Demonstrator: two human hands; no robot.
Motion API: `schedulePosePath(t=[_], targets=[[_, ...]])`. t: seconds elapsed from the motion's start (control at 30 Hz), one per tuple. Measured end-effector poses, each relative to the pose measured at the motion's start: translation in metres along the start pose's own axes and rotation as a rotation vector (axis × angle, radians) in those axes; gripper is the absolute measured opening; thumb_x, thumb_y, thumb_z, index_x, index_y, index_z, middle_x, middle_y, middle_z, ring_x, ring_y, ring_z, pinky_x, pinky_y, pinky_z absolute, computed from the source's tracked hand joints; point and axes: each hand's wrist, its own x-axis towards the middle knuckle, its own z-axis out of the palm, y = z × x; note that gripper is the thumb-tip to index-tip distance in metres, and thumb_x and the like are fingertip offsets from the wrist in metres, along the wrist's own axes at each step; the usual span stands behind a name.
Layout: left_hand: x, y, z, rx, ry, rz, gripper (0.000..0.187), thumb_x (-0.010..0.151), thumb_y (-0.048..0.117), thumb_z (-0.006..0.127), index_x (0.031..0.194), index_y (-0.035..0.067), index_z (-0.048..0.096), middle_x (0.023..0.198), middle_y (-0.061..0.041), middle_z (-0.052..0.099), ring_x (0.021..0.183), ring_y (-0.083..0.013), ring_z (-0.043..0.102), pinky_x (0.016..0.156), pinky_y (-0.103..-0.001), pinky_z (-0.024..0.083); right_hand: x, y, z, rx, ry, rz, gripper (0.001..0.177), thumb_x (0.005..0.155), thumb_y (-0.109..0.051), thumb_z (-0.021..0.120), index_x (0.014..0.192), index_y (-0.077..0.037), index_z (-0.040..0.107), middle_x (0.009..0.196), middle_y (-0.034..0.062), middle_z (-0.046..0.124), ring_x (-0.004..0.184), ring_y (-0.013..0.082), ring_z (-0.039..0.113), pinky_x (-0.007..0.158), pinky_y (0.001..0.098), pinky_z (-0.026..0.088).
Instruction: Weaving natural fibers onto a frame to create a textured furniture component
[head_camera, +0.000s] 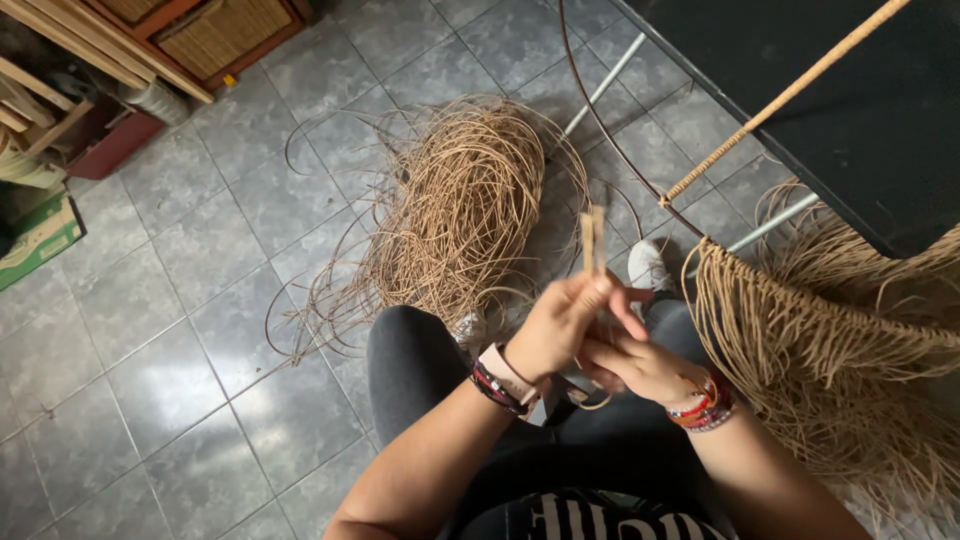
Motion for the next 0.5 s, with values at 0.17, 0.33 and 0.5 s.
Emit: schedulePosePath(t=[0.17,0.33,0.5], targets=[[0.020,-0.019,-0.027,-0.281,0.332,0.242,0.044,0.115,0.033,0.037,0.090,0.006,0.060,0.090,-0.024,0.076,0.116,-0.0349,0.069,0.107,-0.044,0.048,-0.021,-0.015,-0.004,0.502,0.482,0.457,0.022,0.105,-0.010,0.055,0.110,0.007,0.068,0.065,-0.0011,0.048,0.051,-0.0002,0.039,0.039,0.0117,0.030],[-0.008,0.026,-0.008,0.875,0.217,0.141,0.055,0.095,0.063,0.050,0.069,0.017,0.064,0.058,-0.008,0.066,0.074,-0.0337,0.074,0.069,-0.042,0.057,-0.033,-0.046,-0.043,0.046,0.465,0.601,0.019,0.097,-0.022,0.068,0.100,-0.009,0.081,0.062,0.0071,0.071,0.059,0.0058,0.059,0.045,0.0229,0.048],[-0.011,0.048,0.029,1.269,-0.100,0.680,0.075,0.074,0.033,0.087,0.135,0.003,0.055,0.110,-0.017,0.065,0.094,-0.0347,0.068,0.081,-0.043,0.057,-0.045,-0.069,-0.048,-0.214,0.317,0.627,0.019,0.094,-0.018,0.066,0.095,-0.010,0.083,0.075,0.0166,0.080,0.084,0.0321,0.079,0.063,0.0406,0.063]])
